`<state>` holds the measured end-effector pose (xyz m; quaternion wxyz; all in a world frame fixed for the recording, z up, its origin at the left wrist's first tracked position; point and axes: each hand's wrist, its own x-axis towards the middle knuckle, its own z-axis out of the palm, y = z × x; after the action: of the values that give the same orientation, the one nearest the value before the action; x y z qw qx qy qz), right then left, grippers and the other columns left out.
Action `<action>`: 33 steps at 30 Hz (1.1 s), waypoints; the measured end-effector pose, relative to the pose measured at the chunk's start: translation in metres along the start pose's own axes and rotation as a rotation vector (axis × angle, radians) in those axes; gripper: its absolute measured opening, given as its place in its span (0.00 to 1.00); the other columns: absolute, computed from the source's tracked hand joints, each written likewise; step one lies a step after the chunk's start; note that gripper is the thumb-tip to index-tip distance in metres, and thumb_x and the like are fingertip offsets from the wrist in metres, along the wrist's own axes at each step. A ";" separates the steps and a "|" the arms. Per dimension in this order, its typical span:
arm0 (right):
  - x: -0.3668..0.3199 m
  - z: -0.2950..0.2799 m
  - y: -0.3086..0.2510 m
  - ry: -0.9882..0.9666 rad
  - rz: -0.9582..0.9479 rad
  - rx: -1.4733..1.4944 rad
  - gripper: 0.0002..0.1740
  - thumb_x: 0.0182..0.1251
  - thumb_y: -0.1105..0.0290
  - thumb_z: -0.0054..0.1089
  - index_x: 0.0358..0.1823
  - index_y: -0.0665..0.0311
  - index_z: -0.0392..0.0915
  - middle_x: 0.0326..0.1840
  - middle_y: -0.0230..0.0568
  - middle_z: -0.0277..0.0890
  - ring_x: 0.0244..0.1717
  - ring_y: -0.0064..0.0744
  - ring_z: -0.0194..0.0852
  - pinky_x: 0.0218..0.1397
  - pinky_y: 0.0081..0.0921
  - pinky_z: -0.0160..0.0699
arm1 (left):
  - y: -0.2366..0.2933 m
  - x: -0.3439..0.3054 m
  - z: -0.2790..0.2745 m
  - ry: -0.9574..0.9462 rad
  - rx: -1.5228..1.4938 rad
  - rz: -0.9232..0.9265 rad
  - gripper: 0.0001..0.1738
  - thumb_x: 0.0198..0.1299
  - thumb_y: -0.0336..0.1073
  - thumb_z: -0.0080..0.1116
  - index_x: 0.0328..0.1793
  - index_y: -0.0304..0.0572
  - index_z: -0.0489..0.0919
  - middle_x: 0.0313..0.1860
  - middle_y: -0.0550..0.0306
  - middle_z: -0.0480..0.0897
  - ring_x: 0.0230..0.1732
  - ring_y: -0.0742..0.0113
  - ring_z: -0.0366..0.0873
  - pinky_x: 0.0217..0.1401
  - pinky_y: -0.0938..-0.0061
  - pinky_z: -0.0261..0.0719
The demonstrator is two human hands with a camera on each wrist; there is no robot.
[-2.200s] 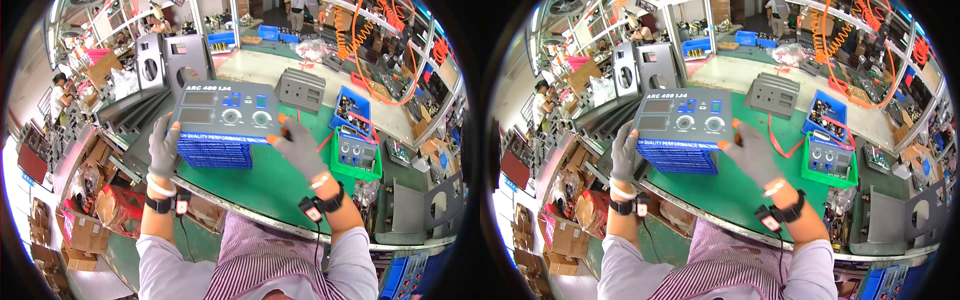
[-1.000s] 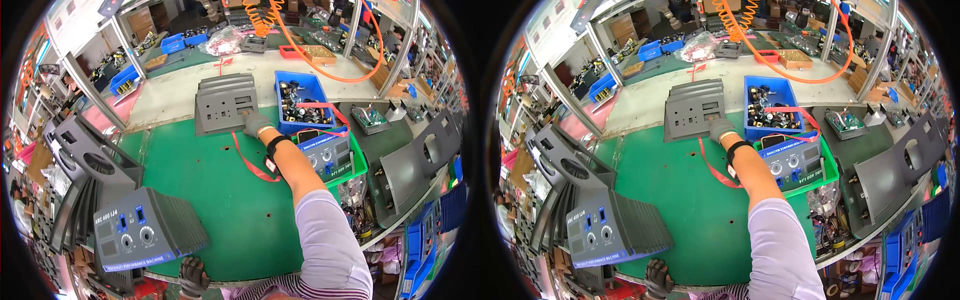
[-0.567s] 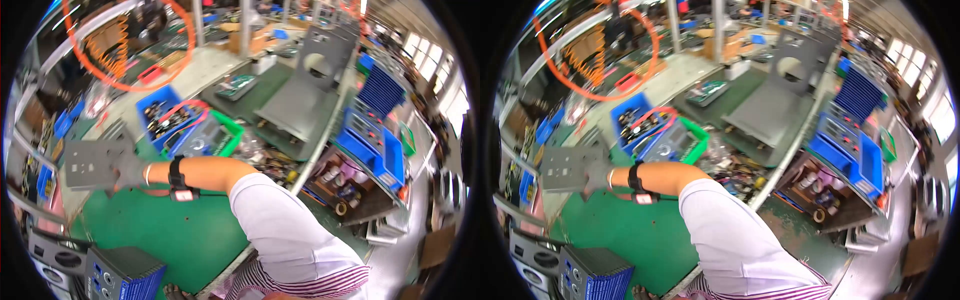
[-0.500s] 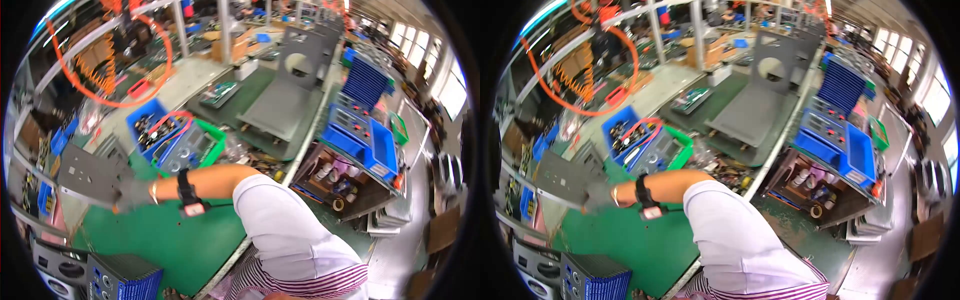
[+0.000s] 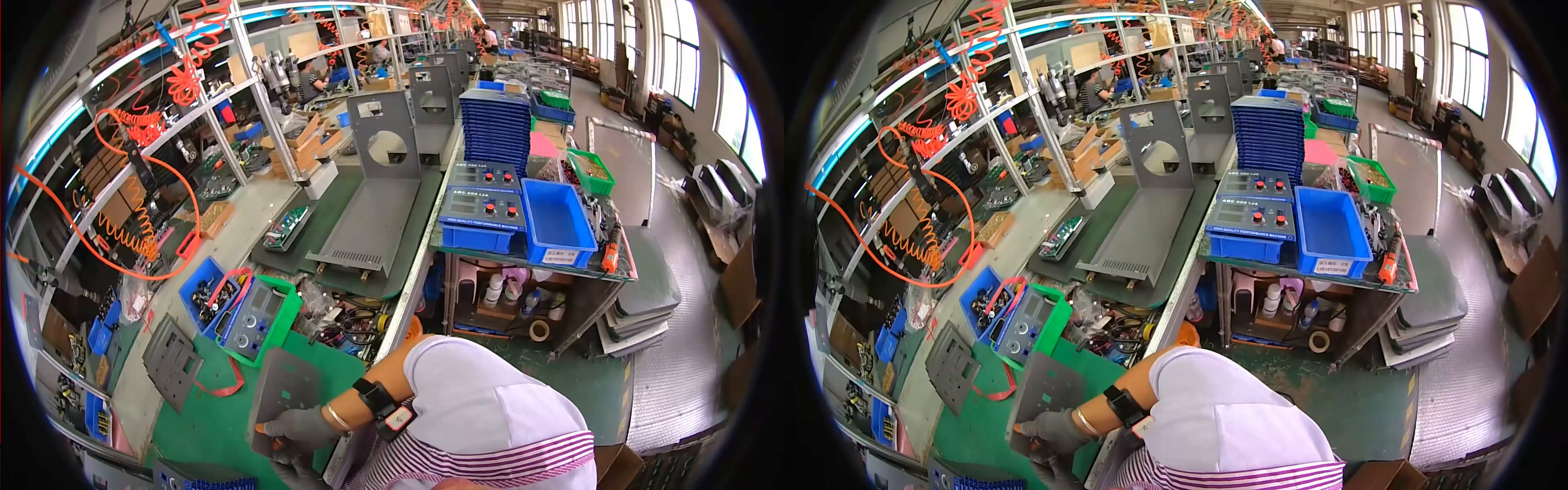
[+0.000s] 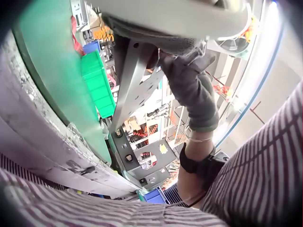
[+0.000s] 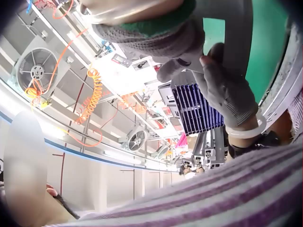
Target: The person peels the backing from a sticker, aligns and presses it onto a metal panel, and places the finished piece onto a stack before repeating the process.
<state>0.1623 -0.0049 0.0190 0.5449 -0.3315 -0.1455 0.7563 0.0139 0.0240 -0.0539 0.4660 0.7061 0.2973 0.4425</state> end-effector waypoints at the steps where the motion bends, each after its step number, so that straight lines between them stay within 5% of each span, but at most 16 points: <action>1: 0.002 -0.005 -0.004 0.058 0.093 0.047 0.23 0.70 0.54 0.45 0.40 0.73 0.72 0.30 0.37 0.68 0.32 0.30 0.67 0.35 0.29 0.70 | 0.020 0.000 0.003 -0.001 -0.025 -0.095 0.30 0.59 0.51 0.57 0.55 0.28 0.71 0.48 0.44 0.77 0.48 0.56 0.72 0.53 0.64 0.71; 2: 0.007 -0.023 -0.006 -0.163 -0.072 -0.363 0.22 0.70 0.54 0.45 0.43 0.72 0.71 0.35 0.38 0.68 0.39 0.31 0.66 0.41 0.30 0.70 | 0.032 -0.001 0.003 0.002 -0.051 -0.192 0.33 0.58 0.51 0.59 0.58 0.28 0.69 0.50 0.44 0.76 0.49 0.57 0.71 0.53 0.64 0.71; 4: 0.008 -0.041 -0.004 -0.165 -0.230 -0.762 0.22 0.68 0.54 0.47 0.44 0.70 0.71 0.34 0.39 0.70 0.39 0.34 0.70 0.40 0.31 0.70 | 0.020 -0.007 0.002 0.012 -0.019 -0.260 0.34 0.59 0.49 0.58 0.61 0.28 0.67 0.55 0.43 0.73 0.50 0.55 0.71 0.54 0.63 0.70; 9: 0.000 -0.066 -0.033 -0.219 0.020 -0.666 0.19 0.62 0.60 0.53 0.46 0.68 0.71 0.33 0.43 0.75 0.32 0.38 0.77 0.34 0.32 0.76 | -0.008 -0.002 0.003 0.064 -0.166 -0.422 0.33 0.61 0.45 0.56 0.65 0.27 0.62 0.61 0.43 0.69 0.51 0.52 0.71 0.55 0.62 0.71; 11: -0.016 -0.064 -0.062 -0.076 0.238 -0.504 0.19 0.61 0.66 0.50 0.52 0.66 0.70 0.40 0.47 0.77 0.28 0.33 0.77 0.33 0.31 0.79 | -0.017 0.008 -0.003 0.059 -0.300 -0.488 0.31 0.62 0.43 0.54 0.65 0.28 0.62 0.61 0.41 0.67 0.51 0.49 0.71 0.54 0.61 0.72; 13: -0.013 -0.079 -0.086 0.062 -0.018 -0.765 0.19 0.60 0.67 0.51 0.53 0.64 0.71 0.40 0.45 0.77 0.25 0.31 0.77 0.30 0.29 0.79 | -0.046 0.022 -0.002 0.127 -0.339 -0.432 0.20 0.60 0.38 0.49 0.53 0.29 0.69 0.48 0.44 0.74 0.47 0.55 0.75 0.50 0.64 0.74; 14: 0.002 -0.100 -0.103 0.008 -0.117 -0.947 0.22 0.59 0.67 0.52 0.57 0.62 0.69 0.39 0.42 0.78 0.27 0.29 0.78 0.29 0.24 0.79 | -0.060 0.023 -0.008 0.177 -0.348 -0.410 0.16 0.59 0.36 0.47 0.47 0.30 0.72 0.42 0.45 0.78 0.45 0.58 0.76 0.48 0.65 0.75; 15: 0.008 -0.115 -0.120 0.168 -0.398 -1.391 0.24 0.57 0.55 0.55 0.54 0.55 0.74 0.39 0.45 0.80 0.36 0.39 0.80 0.41 0.37 0.78 | -0.052 0.028 -0.012 0.068 -0.162 -0.448 0.18 0.58 0.36 0.51 0.51 0.32 0.71 0.43 0.48 0.78 0.42 0.64 0.76 0.42 0.71 0.76; 16: 0.007 -0.114 -0.144 0.415 -0.299 -1.720 0.22 0.58 0.53 0.52 0.53 0.51 0.75 0.42 0.43 0.80 0.44 0.37 0.79 0.48 0.34 0.74 | -0.057 0.027 -0.019 0.027 -0.043 -0.628 0.21 0.57 0.40 0.54 0.52 0.35 0.71 0.44 0.45 0.79 0.37 0.55 0.78 0.38 0.67 0.76; 18: 0.024 -0.140 -0.180 0.613 -0.447 -1.926 0.21 0.59 0.53 0.52 0.52 0.49 0.76 0.43 0.39 0.80 0.45 0.38 0.78 0.48 0.33 0.74 | -0.084 0.022 -0.032 -0.111 0.483 -0.532 0.22 0.55 0.43 0.56 0.52 0.35 0.72 0.42 0.41 0.79 0.32 0.44 0.78 0.36 0.60 0.76; 19: 0.020 -0.129 -0.198 0.630 -0.308 -1.843 0.19 0.59 0.55 0.53 0.51 0.50 0.76 0.45 0.37 0.80 0.46 0.40 0.78 0.51 0.34 0.72 | -0.063 0.028 -0.027 -0.105 0.669 -0.476 0.23 0.54 0.44 0.57 0.51 0.35 0.72 0.42 0.40 0.78 0.34 0.41 0.77 0.38 0.58 0.76; 21: 0.068 -0.185 -0.219 0.609 -0.651 -1.948 0.20 0.56 0.57 0.58 0.51 0.52 0.76 0.48 0.41 0.77 0.49 0.41 0.76 0.57 0.37 0.69 | -0.039 0.033 -0.016 -0.107 0.936 -0.328 0.25 0.51 0.44 0.58 0.51 0.34 0.72 0.43 0.39 0.77 0.38 0.38 0.75 0.42 0.56 0.75; 23: 0.081 -0.168 -0.233 0.573 -0.514 -2.113 0.28 0.52 0.54 0.61 0.56 0.53 0.72 0.57 0.42 0.71 0.58 0.41 0.68 0.61 0.35 0.66 | -0.037 0.040 -0.011 -0.125 1.083 -0.112 0.27 0.49 0.43 0.59 0.52 0.33 0.72 0.44 0.40 0.76 0.42 0.39 0.74 0.46 0.54 0.73; 26: 0.121 -0.175 -0.235 0.447 -0.540 -2.251 0.43 0.47 0.49 0.65 0.66 0.54 0.61 0.67 0.44 0.59 0.71 0.46 0.48 0.70 0.36 0.52 | -0.045 0.039 -0.006 -0.120 1.113 -0.027 0.27 0.47 0.40 0.57 0.54 0.33 0.71 0.49 0.39 0.73 0.51 0.40 0.70 0.55 0.55 0.69; 30: 0.156 -0.158 -0.224 0.301 -0.552 -2.483 0.51 0.41 0.45 0.68 0.68 0.54 0.57 0.71 0.47 0.51 0.75 0.49 0.36 0.74 0.43 0.42 | -0.055 0.031 -0.003 -0.035 1.042 0.054 0.24 0.48 0.38 0.54 0.53 0.33 0.72 0.53 0.38 0.71 0.55 0.39 0.67 0.59 0.54 0.66; 33: 0.165 -0.154 -0.228 0.220 -0.701 -2.470 0.45 0.38 0.51 0.69 0.61 0.61 0.66 0.60 0.53 0.64 0.66 0.51 0.55 0.69 0.42 0.54 | -0.058 0.027 -0.002 -0.001 0.893 -0.029 0.24 0.50 0.39 0.52 0.53 0.33 0.72 0.55 0.37 0.71 0.58 0.38 0.66 0.61 0.52 0.63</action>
<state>0.3991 0.2084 -0.0181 0.0563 -0.6180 -0.7786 -0.0929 0.0231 0.0697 -0.0974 0.1217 0.8340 0.4691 0.2638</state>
